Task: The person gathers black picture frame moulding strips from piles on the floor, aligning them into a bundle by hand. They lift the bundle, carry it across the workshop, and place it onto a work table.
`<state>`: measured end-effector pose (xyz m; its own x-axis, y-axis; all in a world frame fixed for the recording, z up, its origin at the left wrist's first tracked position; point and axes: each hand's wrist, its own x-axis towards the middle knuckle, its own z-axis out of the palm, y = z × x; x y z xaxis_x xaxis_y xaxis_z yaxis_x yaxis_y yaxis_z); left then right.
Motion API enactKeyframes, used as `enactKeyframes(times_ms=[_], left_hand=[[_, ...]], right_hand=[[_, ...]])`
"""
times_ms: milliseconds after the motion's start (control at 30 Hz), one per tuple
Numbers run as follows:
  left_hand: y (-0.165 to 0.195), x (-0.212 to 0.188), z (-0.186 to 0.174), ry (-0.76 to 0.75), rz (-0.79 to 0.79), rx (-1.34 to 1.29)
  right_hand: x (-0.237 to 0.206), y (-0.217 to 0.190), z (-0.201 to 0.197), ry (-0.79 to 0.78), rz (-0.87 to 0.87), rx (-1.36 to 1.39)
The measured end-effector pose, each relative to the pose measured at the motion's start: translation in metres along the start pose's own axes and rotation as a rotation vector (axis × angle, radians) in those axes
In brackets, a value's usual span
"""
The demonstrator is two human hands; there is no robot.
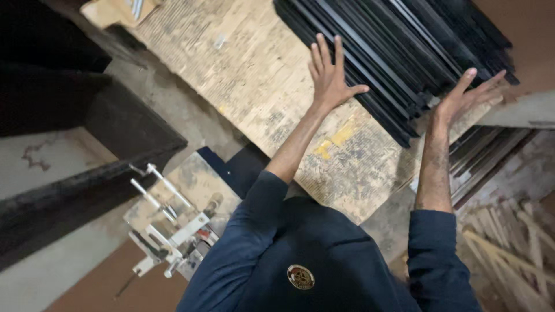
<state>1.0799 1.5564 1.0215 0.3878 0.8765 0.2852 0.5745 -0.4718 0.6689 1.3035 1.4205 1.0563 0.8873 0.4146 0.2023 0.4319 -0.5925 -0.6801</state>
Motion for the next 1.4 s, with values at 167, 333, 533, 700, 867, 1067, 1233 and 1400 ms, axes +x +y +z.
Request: enactKeyframes(times_ms=[167, 333, 533, 700, 867, 1067, 1233, 1400], left_hand=[[0.001, -0.020, -0.011, -0.021, -0.026, 0.027], [0.009, -0.061, -0.023, -0.219, -0.213, 0.063], [0.040, -0.174, -0.027, 0.031, -0.233, 0.000], [0.101, -0.341, 0.003, 0.248, -0.241, -0.125], [0.139, -0.526, 0.002, 0.159, -0.447, 0.089], [0.190, -0.747, -0.002, 0.256, -1.228, 0.152], [0.281, -0.893, 0.094, 0.793, -1.899, -0.391], [0.367, -0.976, 0.245, 1.271, -2.132, -0.938]], right_hand=[[-0.009, -0.002, 0.003, 0.019, -0.144, 0.134], [-0.027, 0.028, -0.012, -0.004, -0.363, 0.287], [-0.097, 0.096, -0.056, -0.219, -0.540, 0.440], [-0.187, 0.165, -0.090, -0.836, -0.496, 0.670], [-0.240, 0.195, -0.122, -1.408, -0.606, 0.831], [-0.289, 0.203, -0.138, -1.833, -0.777, 0.321], [-0.350, 0.268, -0.164, -2.005, -0.714, -0.052], [-0.431, 0.334, -0.162, -2.083, -0.498, -0.426]])
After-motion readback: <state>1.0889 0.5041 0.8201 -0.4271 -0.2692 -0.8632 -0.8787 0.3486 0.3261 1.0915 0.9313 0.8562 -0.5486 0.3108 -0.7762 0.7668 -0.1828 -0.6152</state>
